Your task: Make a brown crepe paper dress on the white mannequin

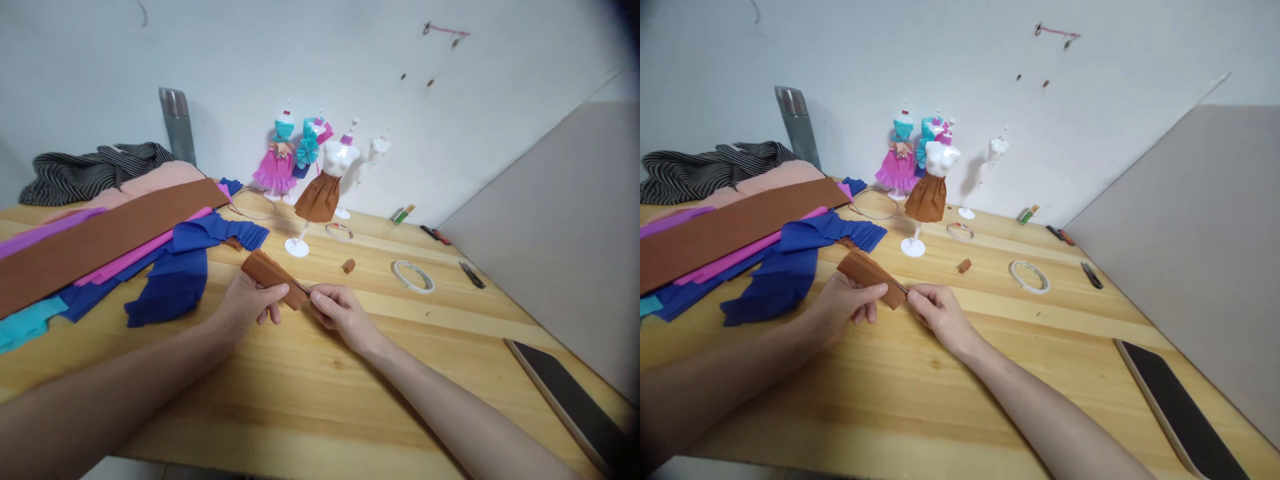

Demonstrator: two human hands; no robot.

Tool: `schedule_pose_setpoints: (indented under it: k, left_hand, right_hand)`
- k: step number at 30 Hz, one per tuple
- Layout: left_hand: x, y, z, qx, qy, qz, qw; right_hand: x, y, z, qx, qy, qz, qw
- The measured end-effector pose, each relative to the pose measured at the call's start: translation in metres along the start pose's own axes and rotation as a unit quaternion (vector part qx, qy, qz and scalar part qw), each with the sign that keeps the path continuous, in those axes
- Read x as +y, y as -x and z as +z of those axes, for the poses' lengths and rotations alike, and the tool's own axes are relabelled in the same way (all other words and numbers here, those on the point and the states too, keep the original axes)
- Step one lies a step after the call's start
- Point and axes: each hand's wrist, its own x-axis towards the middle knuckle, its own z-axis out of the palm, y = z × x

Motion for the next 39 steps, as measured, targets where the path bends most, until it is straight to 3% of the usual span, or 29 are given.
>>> schedule_pose_setpoints:
  k: [15, 39]
  left_hand:
    - [0.0005, -0.0006, 0.0006, -0.006, -0.003, -0.006, 1.000]
    - [-0.0027, 0.0006, 0.0007, -0.022, 0.016, 0.007, 1.000]
  right_hand:
    - [0.0085, 0.0003, 0.0015, -0.011, -0.091, 0.019, 0.996]
    - [0.0086, 0.0008, 0.0049, 0.003, -0.075, 0.003, 0.997]
